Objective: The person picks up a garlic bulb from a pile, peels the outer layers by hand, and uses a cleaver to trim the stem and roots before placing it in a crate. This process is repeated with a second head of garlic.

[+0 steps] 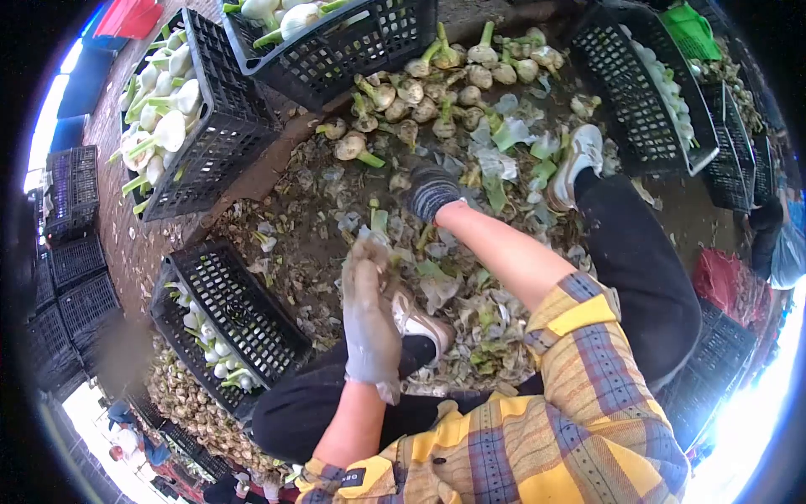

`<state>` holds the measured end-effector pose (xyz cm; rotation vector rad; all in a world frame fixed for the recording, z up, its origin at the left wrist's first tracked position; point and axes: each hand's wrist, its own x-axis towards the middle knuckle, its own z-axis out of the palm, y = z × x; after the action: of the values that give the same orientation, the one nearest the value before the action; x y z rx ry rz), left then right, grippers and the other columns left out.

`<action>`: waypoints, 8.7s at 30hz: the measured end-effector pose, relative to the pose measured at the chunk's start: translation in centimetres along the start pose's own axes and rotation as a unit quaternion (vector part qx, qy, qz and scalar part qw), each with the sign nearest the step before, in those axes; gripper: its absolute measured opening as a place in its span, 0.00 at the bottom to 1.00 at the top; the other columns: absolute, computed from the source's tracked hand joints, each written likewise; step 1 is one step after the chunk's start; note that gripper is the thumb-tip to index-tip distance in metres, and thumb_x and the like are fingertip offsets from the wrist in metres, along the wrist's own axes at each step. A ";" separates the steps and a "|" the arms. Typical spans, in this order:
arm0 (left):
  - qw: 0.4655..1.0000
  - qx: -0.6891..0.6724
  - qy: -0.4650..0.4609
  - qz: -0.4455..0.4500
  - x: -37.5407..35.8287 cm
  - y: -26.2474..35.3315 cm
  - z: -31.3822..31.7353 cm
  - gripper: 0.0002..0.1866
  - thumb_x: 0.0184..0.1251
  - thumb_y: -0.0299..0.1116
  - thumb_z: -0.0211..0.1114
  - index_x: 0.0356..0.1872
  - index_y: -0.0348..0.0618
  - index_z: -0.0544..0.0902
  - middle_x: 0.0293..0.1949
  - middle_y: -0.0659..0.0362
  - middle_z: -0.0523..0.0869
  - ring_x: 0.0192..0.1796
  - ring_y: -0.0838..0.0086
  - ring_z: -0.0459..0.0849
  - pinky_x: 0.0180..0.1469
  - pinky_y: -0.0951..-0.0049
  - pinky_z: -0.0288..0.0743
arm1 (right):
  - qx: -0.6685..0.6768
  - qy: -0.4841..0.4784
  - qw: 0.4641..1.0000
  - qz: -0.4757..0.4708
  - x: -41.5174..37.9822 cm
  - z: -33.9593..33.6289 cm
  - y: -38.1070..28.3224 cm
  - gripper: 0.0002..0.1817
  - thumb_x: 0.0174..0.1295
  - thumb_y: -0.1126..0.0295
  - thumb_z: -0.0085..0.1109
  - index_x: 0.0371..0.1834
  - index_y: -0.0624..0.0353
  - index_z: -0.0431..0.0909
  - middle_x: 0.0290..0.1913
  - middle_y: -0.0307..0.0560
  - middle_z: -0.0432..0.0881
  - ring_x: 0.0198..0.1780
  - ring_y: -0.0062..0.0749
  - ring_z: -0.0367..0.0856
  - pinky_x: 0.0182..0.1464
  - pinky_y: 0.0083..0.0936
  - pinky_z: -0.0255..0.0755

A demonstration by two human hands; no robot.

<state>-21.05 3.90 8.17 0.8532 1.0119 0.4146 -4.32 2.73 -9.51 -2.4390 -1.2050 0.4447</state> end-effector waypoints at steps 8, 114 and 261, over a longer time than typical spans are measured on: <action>0.983 0.129 0.068 0.113 0.3 -1.0 0.4 0.28 0.72 0.47 0.43 0.63 0.36 0.62 0.59 0.53 0.68 0.62 0.69 0.66 0.64 0.73 0.57 | 0.422 0.014 0.905 0.045 -8.9 -10.8 -9.2 0.26 0.48 0.67 0.64 0.52 0.62 0.69 0.43 0.54 0.78 0.45 0.40 0.78 0.50 0.30 0.71; 0.994 0.007 -0.074 0.076 -3.4 -3.2 2.8 0.18 0.68 0.44 0.54 0.48 0.40 0.73 0.31 0.65 0.76 0.30 0.82 0.74 0.32 0.83 0.69 | 0.315 0.113 0.941 0.051 -18.4 -16.4 -8.3 0.14 0.58 0.67 0.51 0.43 0.65 0.76 0.34 0.56 0.81 0.36 0.45 0.80 0.41 0.35 0.73; 0.995 0.082 0.057 0.031 10.1 9.3 -9.5 0.19 0.62 0.43 0.60 0.46 0.40 0.70 0.40 0.56 0.75 0.42 0.71 0.73 0.46 0.68 0.73 | 0.349 -0.123 0.929 0.024 -21.6 -14.7 -5.2 0.17 0.60 0.67 0.53 0.51 0.63 0.75 0.45 0.55 0.80 0.47 0.35 0.79 0.50 0.25 0.71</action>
<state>-23.64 20.34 7.34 1.0185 1.1379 0.4412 -13.99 -14.67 8.22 -1.8281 -0.8656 1.0200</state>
